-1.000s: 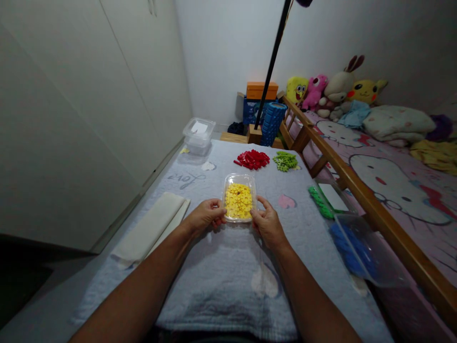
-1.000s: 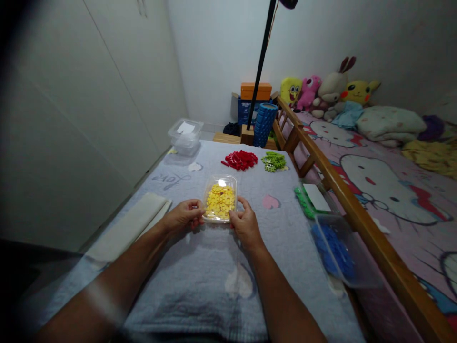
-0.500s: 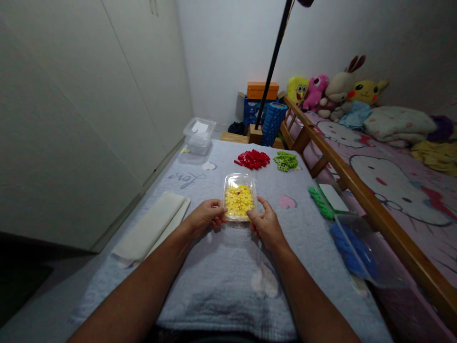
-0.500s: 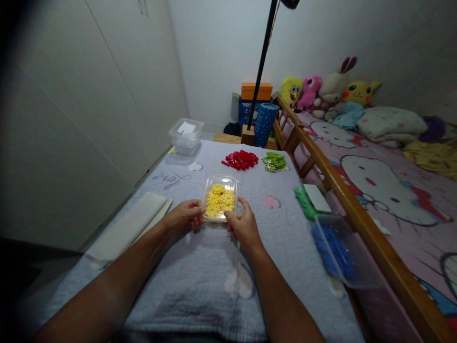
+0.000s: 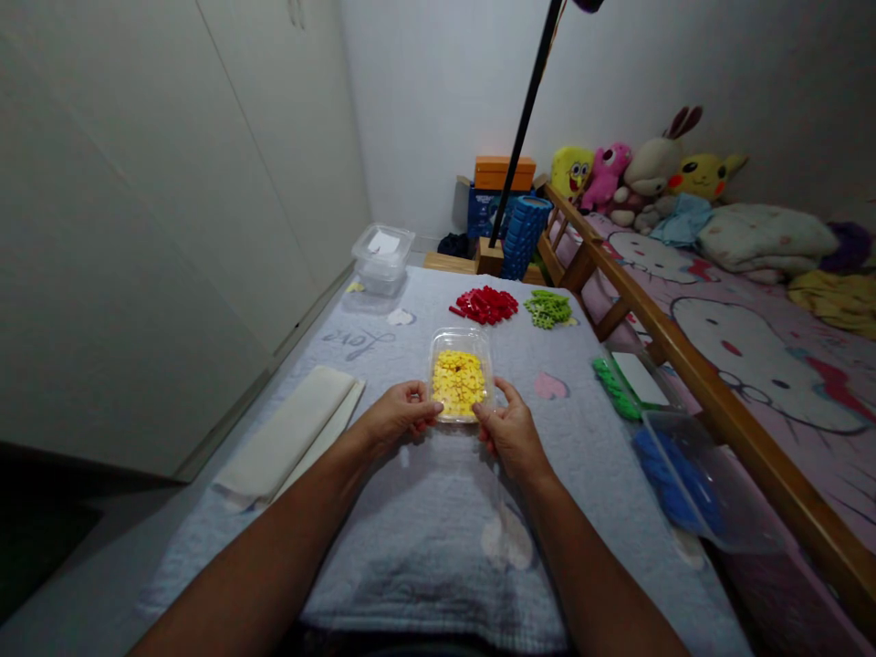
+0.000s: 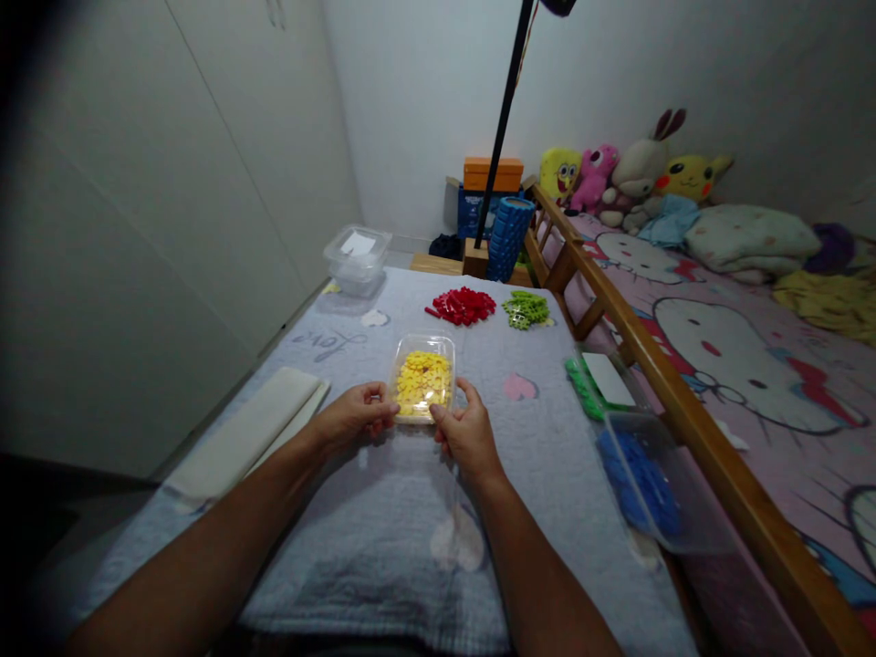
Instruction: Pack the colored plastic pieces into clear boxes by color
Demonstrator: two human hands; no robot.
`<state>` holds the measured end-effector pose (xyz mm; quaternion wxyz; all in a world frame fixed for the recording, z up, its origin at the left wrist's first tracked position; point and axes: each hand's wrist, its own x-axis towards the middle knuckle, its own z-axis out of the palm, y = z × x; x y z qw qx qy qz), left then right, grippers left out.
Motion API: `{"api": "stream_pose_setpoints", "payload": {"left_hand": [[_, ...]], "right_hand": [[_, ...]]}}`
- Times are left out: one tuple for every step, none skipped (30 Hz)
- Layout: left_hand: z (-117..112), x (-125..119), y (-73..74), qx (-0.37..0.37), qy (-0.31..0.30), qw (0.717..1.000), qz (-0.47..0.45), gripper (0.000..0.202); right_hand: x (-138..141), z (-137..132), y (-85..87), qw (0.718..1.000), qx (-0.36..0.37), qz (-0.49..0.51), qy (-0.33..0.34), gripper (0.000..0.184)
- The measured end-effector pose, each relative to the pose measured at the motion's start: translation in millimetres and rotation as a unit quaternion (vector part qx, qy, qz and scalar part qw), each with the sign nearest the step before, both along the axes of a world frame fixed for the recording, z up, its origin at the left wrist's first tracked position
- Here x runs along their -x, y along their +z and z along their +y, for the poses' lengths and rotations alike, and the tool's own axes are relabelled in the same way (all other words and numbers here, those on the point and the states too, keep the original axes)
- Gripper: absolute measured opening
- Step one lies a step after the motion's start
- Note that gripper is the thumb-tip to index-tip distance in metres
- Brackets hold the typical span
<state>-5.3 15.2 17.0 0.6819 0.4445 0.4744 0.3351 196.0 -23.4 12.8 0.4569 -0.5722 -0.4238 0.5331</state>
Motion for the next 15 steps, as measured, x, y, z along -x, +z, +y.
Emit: {"api": "stream_pose_setpoints", "payload": {"left_hand": [[0.0, -0.2, -0.2, -0.002, 0.001, 1.000, -0.002, 0.044], [-0.1, -0.4, -0.1, -0.002, 0.002, 1.000, -0.003, 0.043], [-0.3, -0.6, 0.0, -0.003, 0.003, 1.000, -0.004, 0.043], [-0.5, -0.8, 0.1, -0.002, 0.005, 1.000, -0.004, 0.042], [-0.7, -1.0, 0.1, -0.002, 0.006, 1.000, -0.003, 0.041], [-0.9, -1.2, -0.3, -0.002, 0.009, 1.000, -0.002, 0.040], [-1.0, -1.4, -1.1, -0.002, 0.010, 1.000, -0.002, 0.039], [-1.1, -1.5, -2.1, -0.001, 0.012, 1.000, -0.003, 0.038], [-1.2, -1.6, -3.4, 0.000, 0.014, 1.000, -0.006, 0.038], [-1.2, -1.7, -4.8, 0.003, 0.014, 1.000, -0.009, 0.038], [-1.1, -1.8, -6.1, 0.005, 0.015, 1.000, -0.012, 0.038], [-1.1, -1.8, -7.2, 0.008, 0.016, 1.000, -0.015, 0.038], [-1.1, -2.0, -8.0, 0.012, 0.016, 1.000, -0.017, 0.038], [-1.1, -2.1, -8.4, 0.014, 0.018, 1.000, -0.019, 0.039], [-1.1, -2.4, -8.5, 0.017, 0.020, 0.999, -0.020, 0.039]], "right_hand": [[0.0, 0.0, -0.7, 1.000, -0.001, 0.003, -0.001, 0.087], [0.0, -0.1, -1.5, 1.000, -0.003, 0.006, -0.001, 0.088], [-0.1, -0.1, -2.2, 1.000, -0.004, 0.008, 0.001, 0.088], [-0.1, -0.2, -2.8, 1.000, -0.004, 0.010, 0.004, 0.088], [-0.2, -0.4, -3.1, 1.000, -0.004, 0.011, 0.005, 0.088], [-0.1, -0.6, -3.1, 1.000, -0.003, 0.013, 0.007, 0.089], [0.0, -0.8, -2.8, 1.000, -0.001, 0.014, 0.007, 0.089], [0.2, -1.0, -2.2, 1.000, 0.002, 0.015, 0.007, 0.090], [0.6, -1.2, -1.4, 1.000, 0.003, 0.016, 0.006, 0.091], [0.9, -1.3, -0.5, 1.000, 0.005, 0.018, 0.005, 0.091], [1.3, -1.3, 0.4, 1.000, 0.006, 0.020, 0.005, 0.092], [1.6, -1.2, 1.2, 1.000, 0.006, 0.024, 0.006, 0.092], [1.8, -1.0, 1.8, 1.000, 0.007, 0.027, 0.006, 0.092], [1.9, -0.7, 2.2, 1.000, 0.008, 0.030, 0.005, 0.091], [1.9, -0.4, 2.3, 0.999, 0.010, 0.032, 0.005, 0.090]]}}
